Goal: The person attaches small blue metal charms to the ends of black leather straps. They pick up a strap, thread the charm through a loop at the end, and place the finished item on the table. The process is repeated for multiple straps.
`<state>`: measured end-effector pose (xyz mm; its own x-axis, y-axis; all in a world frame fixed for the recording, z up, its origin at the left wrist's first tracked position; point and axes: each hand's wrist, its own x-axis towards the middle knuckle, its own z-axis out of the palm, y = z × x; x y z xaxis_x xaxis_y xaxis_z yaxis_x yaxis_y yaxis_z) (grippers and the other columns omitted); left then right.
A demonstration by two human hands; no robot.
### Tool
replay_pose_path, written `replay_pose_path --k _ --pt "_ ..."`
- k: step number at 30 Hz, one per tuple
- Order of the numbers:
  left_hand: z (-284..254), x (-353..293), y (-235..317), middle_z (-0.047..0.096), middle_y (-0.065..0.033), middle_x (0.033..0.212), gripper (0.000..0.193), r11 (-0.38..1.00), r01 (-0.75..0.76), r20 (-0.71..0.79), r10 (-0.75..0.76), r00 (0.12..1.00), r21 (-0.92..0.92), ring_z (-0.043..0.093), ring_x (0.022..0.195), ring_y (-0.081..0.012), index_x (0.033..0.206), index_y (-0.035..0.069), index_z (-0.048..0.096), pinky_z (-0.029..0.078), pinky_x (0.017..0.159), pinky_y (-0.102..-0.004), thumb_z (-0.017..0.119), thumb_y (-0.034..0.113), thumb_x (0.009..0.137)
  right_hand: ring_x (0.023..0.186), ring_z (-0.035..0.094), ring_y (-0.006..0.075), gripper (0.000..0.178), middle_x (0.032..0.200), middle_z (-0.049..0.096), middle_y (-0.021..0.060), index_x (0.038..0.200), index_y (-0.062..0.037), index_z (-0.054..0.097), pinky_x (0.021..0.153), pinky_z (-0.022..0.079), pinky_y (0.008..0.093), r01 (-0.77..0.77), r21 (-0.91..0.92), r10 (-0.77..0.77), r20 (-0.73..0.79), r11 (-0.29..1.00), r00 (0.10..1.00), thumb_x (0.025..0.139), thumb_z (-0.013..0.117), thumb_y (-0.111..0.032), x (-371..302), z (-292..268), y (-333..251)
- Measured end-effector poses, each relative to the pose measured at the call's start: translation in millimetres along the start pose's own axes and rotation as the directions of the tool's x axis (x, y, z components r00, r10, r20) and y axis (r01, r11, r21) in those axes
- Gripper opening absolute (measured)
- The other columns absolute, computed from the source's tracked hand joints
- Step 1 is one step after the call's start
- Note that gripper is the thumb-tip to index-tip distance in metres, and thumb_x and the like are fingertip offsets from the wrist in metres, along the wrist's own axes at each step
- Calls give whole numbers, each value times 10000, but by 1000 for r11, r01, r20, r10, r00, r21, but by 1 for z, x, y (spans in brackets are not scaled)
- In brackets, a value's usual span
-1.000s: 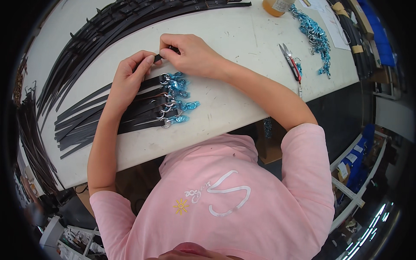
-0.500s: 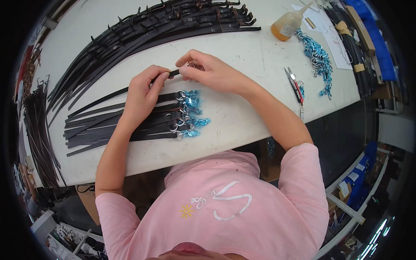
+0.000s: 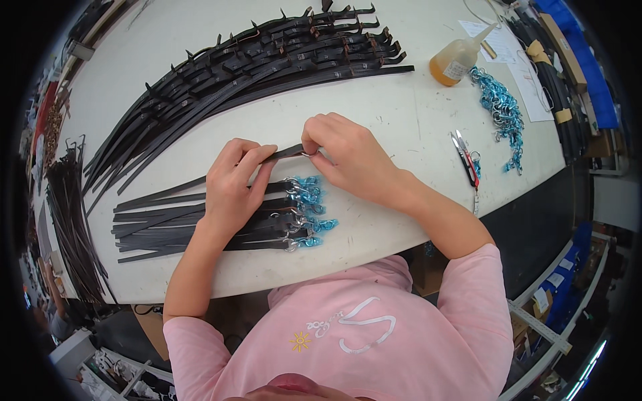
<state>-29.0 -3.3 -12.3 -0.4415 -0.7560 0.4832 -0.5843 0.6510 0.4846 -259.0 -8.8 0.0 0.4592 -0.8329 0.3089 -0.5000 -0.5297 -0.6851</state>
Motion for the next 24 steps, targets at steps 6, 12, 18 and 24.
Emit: replay_pose_path --k 6,12,18,24 --pt "0 0 3 621 -88 881 268 993 87 53 -83 995 -76 622 768 -230 1027 43 714 501 657 -325 796 25 773 805 586 292 218 812 573 99 876 -42 504 711 480 401 22 -53 -21 35 998 999 752 664 39 0 3 2" --pt "6 0 0 626 -75 839 239 999 43 69 -42 997 -16 613 747 -235 1012 42 711 492 638 -331 786 39 785 799 627 258 214 833 607 92 896 -40 545 703 502 353 -55 68 53 39 996 998 763 684 53 -2 4 4" --pt "7 2 5 627 -59 822 221 996 -52 61 48 997 67 594 716 -225 1005 45 706 482 621 -345 772 45 794 829 627 282 191 849 624 97 934 -48 528 733 501 387 -25 63 21 70 998 997 812 667 -2 -2 2 4" --pt "4 5 6 623 -52 803 184 989 -81 102 69 992 124 577 692 -224 995 61 705 453 605 -339 737 42 815 809 649 276 170 862 652 103 966 -39 559 718 514 376 -81 139 75 46 987 996 863 693 -59 -5 6 1"
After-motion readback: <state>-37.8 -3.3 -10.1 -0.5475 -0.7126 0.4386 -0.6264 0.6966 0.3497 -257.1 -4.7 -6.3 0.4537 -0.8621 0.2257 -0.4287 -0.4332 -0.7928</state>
